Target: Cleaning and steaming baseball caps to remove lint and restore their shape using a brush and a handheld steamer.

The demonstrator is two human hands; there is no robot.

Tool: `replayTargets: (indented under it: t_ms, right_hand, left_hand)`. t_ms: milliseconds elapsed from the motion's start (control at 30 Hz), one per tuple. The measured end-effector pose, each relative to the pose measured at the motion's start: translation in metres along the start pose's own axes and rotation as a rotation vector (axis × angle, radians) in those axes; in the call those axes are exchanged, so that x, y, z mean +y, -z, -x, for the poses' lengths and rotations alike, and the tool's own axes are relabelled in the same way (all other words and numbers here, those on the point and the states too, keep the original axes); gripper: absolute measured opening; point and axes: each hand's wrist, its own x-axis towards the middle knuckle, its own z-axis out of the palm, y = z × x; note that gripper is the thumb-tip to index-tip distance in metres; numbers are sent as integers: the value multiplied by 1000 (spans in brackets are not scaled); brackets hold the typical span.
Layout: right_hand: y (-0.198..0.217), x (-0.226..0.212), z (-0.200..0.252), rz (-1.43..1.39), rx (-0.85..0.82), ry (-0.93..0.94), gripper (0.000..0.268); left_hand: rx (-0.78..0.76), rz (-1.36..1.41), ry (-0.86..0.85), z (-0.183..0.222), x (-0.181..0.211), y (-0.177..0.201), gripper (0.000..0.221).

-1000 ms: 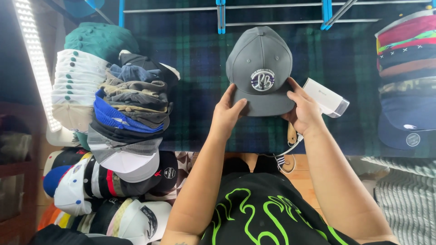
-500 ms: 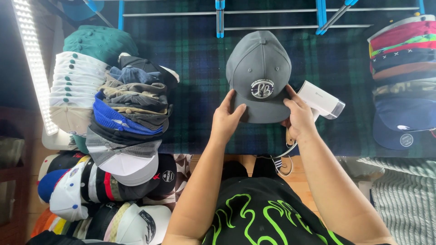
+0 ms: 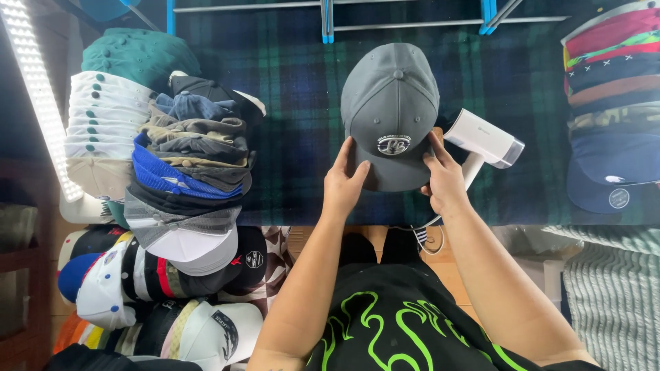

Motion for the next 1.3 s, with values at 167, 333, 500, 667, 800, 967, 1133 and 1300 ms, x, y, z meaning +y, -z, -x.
replayTargets:
  t_ms: [167, 333, 500, 667, 800, 967, 1133, 1300]
  right_hand:
    - [-2, 3, 4, -16, 15, -5, 46]
    - [-1, 0, 8, -19, -2, -24, 44]
    - [13, 15, -16, -133, -27, 56, 51]
    - [8, -34, -21, 33, -54, 318, 55]
    - [-26, -92, 4, 194, -158, 378, 68]
    - [-46, -75, -21, 418, -95, 432, 65]
    - [-38, -67, -31, 410, -83, 459, 54]
    - [-36, -45, -39, 430, -41, 523, 53]
  left_hand:
    - [0, -9, -8, -5, -9, -3, 67]
    - [61, 19, -45, -26, -40, -5, 69]
    - [172, 139, -291, -48, -46, 2, 59]
    - [197, 100, -367, -59, -1, -4, 65]
    - [142, 5, -241, -67, 49, -22, 91]
    - [221, -229, -252, -78, 44, -53, 89]
    - [285, -417, -318, -88, 35, -63, 86]
    - [286, -252, -346, -95, 16, -57, 87]
